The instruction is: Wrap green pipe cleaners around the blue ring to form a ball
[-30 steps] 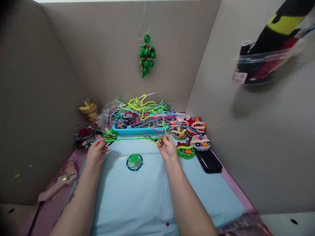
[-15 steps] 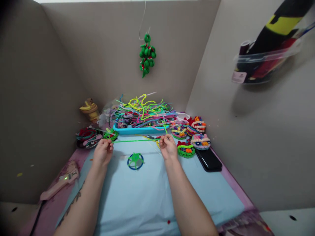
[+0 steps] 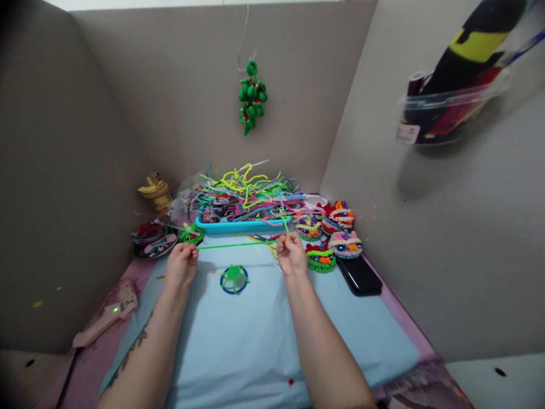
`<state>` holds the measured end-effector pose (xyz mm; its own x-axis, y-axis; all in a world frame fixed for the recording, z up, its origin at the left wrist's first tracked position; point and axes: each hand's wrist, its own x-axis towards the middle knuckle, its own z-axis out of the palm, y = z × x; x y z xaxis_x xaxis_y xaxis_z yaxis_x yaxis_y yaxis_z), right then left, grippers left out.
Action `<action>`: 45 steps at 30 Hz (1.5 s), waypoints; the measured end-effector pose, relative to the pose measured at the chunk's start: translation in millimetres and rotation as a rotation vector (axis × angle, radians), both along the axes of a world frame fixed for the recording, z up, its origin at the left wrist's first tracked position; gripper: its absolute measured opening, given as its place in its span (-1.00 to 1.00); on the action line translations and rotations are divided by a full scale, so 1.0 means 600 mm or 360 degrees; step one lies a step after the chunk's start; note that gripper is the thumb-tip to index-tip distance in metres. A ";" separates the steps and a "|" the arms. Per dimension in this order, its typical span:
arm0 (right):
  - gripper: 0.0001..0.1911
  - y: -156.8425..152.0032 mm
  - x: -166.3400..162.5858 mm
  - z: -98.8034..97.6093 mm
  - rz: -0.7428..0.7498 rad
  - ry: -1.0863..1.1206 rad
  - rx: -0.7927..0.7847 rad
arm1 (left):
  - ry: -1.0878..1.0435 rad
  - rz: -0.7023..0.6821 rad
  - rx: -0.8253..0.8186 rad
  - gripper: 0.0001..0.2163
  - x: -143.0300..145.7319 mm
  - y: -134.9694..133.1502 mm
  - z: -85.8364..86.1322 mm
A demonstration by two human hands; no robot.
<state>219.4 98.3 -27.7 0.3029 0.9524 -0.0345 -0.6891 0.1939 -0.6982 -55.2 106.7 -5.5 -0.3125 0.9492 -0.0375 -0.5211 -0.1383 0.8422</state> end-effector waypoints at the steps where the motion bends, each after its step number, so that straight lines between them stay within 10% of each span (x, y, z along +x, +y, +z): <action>1: -0.78 0.003 0.003 -0.002 -0.0016 -0.0017 -0.0031 | 0.0003 -0.0021 -0.0004 -0.79 0.001 -0.001 0.001; 7: -0.76 0.013 0.025 0.002 -0.0273 -0.0189 -0.0007 | 0.0004 -0.0121 0.0075 -0.75 0.017 -0.010 0.006; 12: -0.63 -0.029 -0.012 0.027 -0.0986 -0.0876 0.0151 | -0.0078 -0.0260 0.0088 -0.76 0.048 -0.024 0.006; 17: -0.65 -0.065 -0.099 0.027 -0.0108 -0.1748 0.0648 | -0.0056 -0.0590 0.0092 -0.79 0.086 -0.052 0.008; 24: -0.79 -0.061 -0.105 0.023 -0.0205 -0.1992 0.0826 | 0.0188 -0.0890 0.0095 -0.80 0.083 -0.062 0.010; 29: -0.86 -0.059 -0.086 0.030 -0.0251 -0.1943 0.0612 | 0.1185 -0.0474 0.0102 -0.69 0.047 -0.045 0.007; 33: -0.85 -0.053 -0.086 0.020 -0.0057 -0.1995 0.0404 | 0.1799 -0.0657 -0.0006 -0.63 0.041 -0.049 -0.002; 45: -0.89 -0.060 -0.099 0.035 0.0148 -0.1895 0.0482 | 0.1494 -0.1207 -0.0059 -0.46 0.059 -0.062 0.002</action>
